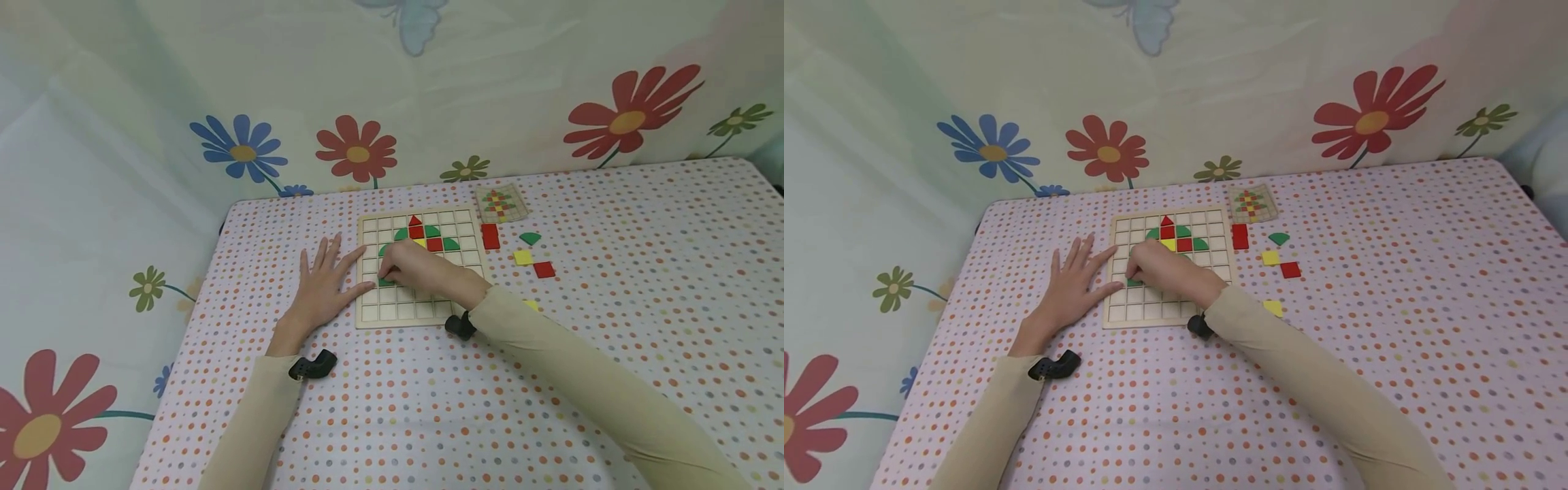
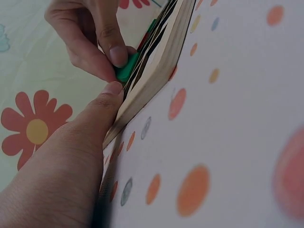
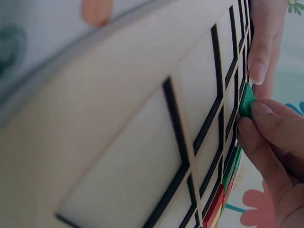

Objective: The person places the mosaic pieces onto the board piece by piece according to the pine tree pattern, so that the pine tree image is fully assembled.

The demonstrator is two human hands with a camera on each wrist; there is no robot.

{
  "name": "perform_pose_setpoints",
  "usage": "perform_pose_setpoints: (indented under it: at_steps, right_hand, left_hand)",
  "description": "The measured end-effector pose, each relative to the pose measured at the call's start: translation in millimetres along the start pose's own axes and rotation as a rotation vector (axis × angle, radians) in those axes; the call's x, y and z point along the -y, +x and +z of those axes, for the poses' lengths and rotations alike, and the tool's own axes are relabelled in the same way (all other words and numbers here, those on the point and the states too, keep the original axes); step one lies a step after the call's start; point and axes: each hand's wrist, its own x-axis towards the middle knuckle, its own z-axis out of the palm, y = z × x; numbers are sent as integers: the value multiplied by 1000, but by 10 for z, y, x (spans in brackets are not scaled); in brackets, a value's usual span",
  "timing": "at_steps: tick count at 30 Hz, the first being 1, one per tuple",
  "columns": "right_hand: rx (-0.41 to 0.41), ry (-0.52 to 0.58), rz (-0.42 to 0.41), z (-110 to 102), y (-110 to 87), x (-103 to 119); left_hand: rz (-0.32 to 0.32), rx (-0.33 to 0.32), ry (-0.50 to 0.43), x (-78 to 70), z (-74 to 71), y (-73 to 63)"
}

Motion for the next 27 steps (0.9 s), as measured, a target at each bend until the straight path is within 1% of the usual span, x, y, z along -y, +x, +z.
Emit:
perform_pose_setpoints:
  at_steps: [7, 13, 16, 19, 21, 24, 27]
  right_hand:
    - [34, -88, -33, 2, 10, 44]
    - [17, -194, -82, -4, -13, 66]
    - [14, -200, -78, -10, -19, 68]
    - [31, -145, -52, -35, -50, 69]
    - [53, -80, -31, -68, -101, 73]
    - [90, 30, -11, -147, -233, 74]
    - [88, 119, -1, -263, -401, 61]
  left_hand:
    - [5, -3, -17, 7, 0, -7]
    - [12, -12, -22, -7, 7, 9]
    - [14, -17, -24, -19, 5, 8]
    - [11, -14, -25, -35, 0, 2]
    - [8, -9, -21, -38, 4, 2]
    - [0, 1, -9, -37, 3, 1]
    - [-18, 8, 0, -29, -7, -10]
